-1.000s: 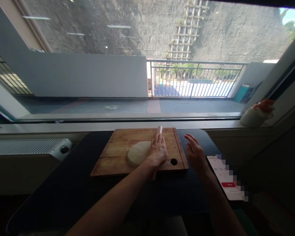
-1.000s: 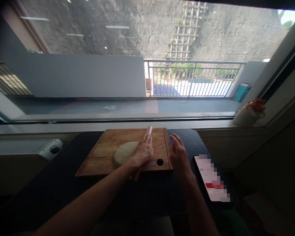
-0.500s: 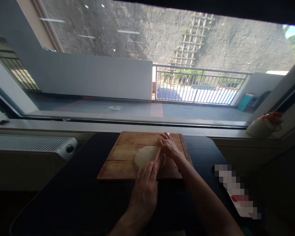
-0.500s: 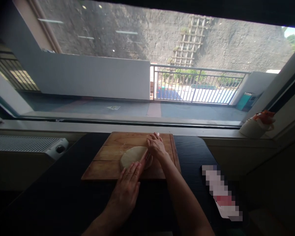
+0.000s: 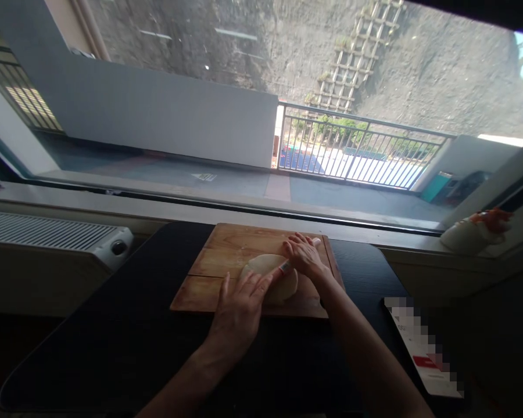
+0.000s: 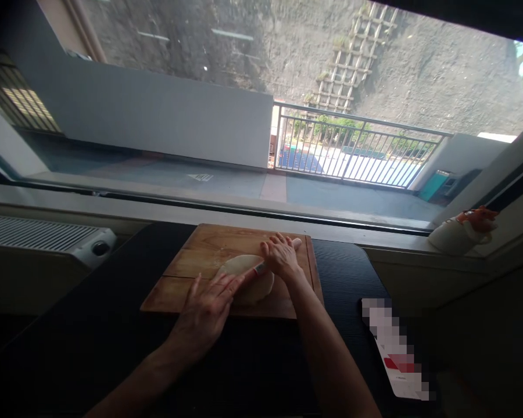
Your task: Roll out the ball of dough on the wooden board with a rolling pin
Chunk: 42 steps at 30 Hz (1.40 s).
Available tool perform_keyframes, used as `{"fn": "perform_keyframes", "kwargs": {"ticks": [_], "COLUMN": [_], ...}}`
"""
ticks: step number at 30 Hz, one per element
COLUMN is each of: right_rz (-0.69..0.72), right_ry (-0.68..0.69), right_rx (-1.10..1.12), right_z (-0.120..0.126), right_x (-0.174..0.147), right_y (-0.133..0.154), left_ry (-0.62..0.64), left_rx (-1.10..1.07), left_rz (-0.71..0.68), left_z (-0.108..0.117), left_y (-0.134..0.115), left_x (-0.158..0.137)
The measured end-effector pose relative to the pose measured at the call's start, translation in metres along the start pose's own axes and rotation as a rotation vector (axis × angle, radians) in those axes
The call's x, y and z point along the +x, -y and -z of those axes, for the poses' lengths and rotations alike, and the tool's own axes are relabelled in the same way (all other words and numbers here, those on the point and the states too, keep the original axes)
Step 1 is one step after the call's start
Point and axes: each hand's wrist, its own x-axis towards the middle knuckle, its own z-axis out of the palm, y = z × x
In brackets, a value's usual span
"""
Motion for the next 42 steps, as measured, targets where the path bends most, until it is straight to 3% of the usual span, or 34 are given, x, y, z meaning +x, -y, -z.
{"fn": "perform_keyframes", "kwargs": {"ticks": [2,7,9,11,16,19,21,26,28,30,35,37,39,42], "right_rz": [-0.001,-0.053,-0.053,-0.052,0.008,0.047,0.056,0.014,0.005,0.009,0.048,0.066,0.070,0.049], "right_ry": [-0.019,-0.177,-0.180,-0.153,-0.053,-0.033,-0.030,-0.135,-0.138,-0.108,-0.028,-0.021,-0.029,-0.079], "right_rx": [-0.009,-0.082,-0.114,-0.114,-0.028,-0.016,-0.018,-0.096,-0.116,-0.108,-0.042,-0.037,-0.035,-0.044], "right_z": [-0.004,-0.016,-0.016,-0.014,-0.005,-0.004,-0.006,-0.018,-0.019,-0.017,-0.005,-0.003,-0.005,-0.012], "right_x": [-0.016,-0.103,-0.118,-0.109,-0.027,-0.004,-0.018,-0.099,-0.114,-0.105,-0.026,-0.012,-0.023,-0.070], "right_y": [0.001,-0.015,-0.019,-0.016,0.004,0.014,0.017,-0.001,-0.007,-0.004,0.021,0.028,0.029,0.016], "left_ry": [0.000,0.000,-0.034,-0.072,-0.152,-0.182,-0.188,-0.156,-0.130,-0.120,-0.154,-0.170,-0.174,-0.160], "left_rx": [-0.009,-0.057,-0.078,-0.082,0.012,0.043,0.028,-0.045,-0.060,-0.058,0.041,0.064,0.058,0.020], "left_rz": [-0.003,-0.057,-0.073,-0.066,0.007,0.034,0.038,-0.011,-0.033,-0.028,0.052,0.072,0.075,0.044], "left_z": [0.000,-0.004,-0.004,-0.002,0.007,0.010,0.010,0.000,-0.002,-0.001,0.005,0.007,0.007,0.005], "left_y": [-0.001,-0.013,-0.015,-0.013,0.005,0.011,0.010,-0.002,-0.004,-0.003,0.009,0.010,0.008,-0.003], "left_x": [-0.007,-0.028,-0.028,-0.022,-0.005,-0.010,-0.021,-0.046,-0.046,-0.038,-0.009,-0.008,-0.017,-0.037]}}
